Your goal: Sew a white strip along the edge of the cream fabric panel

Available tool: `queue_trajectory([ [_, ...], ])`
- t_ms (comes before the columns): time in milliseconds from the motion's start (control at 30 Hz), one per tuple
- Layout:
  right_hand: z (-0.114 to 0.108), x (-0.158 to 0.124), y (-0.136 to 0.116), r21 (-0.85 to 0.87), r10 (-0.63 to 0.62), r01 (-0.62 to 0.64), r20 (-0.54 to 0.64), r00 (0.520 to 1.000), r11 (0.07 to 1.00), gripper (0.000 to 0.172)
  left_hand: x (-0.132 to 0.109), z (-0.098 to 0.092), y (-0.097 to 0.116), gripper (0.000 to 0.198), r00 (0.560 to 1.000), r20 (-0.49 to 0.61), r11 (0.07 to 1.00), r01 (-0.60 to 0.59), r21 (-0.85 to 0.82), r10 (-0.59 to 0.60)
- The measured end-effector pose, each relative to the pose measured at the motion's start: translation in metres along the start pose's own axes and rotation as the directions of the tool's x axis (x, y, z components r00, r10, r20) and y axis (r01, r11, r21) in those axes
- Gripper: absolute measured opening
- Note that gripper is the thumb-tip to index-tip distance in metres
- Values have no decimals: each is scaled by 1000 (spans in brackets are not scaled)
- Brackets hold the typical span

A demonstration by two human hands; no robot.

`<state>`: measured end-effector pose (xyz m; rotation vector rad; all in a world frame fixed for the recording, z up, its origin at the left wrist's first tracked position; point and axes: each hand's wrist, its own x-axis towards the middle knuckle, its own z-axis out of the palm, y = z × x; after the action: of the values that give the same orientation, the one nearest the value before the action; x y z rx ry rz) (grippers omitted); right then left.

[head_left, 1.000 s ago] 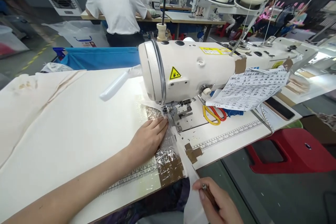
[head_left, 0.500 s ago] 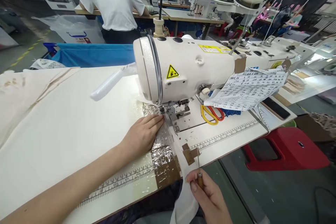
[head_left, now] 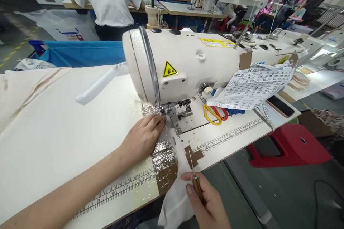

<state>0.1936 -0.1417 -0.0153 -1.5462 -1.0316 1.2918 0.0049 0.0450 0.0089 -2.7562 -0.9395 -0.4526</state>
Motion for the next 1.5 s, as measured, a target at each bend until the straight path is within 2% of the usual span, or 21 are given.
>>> queue_trajectory([
  [167, -5, 8, -22, -154, -76, 79, 24, 997, 985, 42, 6, -3, -3, 35, 999, -37, 996, 15, -83, -18],
  [333, -5, 14, -32, -239, -186, 198, 76, 980, 950, 32, 2, -2, -12, 31, 993, -106, 962, -70, -264, 43],
  [433, -6, 20, -36, -282, -238, 256, 95, 967, 925, 28, 2, 0, -14, 30, 992, -111, 968, -84, -237, 59],
  [533, -7, 29, -41, -305, -320, 344, 128, 939, 888, 28, 2, 2, -14, 34, 995, -102, 990, -32, -138, 18],
  [600, -6, 33, -45, -321, -332, 361, 143, 932, 876, 29, 1, 0, -13, 35, 994, -107, 993, 6, -116, -19],
  [667, -6, 37, -49, -339, -318, 353, 156, 935, 872, 30, 0, -2, -12, 34, 993, -111, 986, 14, -167, -33],
  [800, -3, 42, -52, -342, -326, 363, 163, 931, 867, 30, -1, -4, -12, 30, 992, -126, 950, -66, -305, 28],
  [900, 0, 47, -53, -345, -349, 381, 153, 925, 858, 29, 0, -1, -13, 28, 988, -142, 962, -92, -257, 56],
  [1033, 2, 56, -58, -373, -383, 411, 151, 912, 832, 28, 1, 2, -13, 32, 995, -103, 988, -21, -152, 5],
  [1133, 3, 62, -60, -393, -386, 421, 168, 907, 818, 30, 0, -1, -11, 33, 993, -117, 988, 11, -153, -29],
  [1300, 5, 70, -60, -462, -404, 443, 188, 895, 768, 30, -1, -5, -9, 27, 986, -159, 967, -85, -240, 47],
  [1500, 9, 78, -59, -515, -486, 504, 182, 855, 693, 28, -1, -1, -11, 27, 989, -131, 991, -87, -98, 74],
])
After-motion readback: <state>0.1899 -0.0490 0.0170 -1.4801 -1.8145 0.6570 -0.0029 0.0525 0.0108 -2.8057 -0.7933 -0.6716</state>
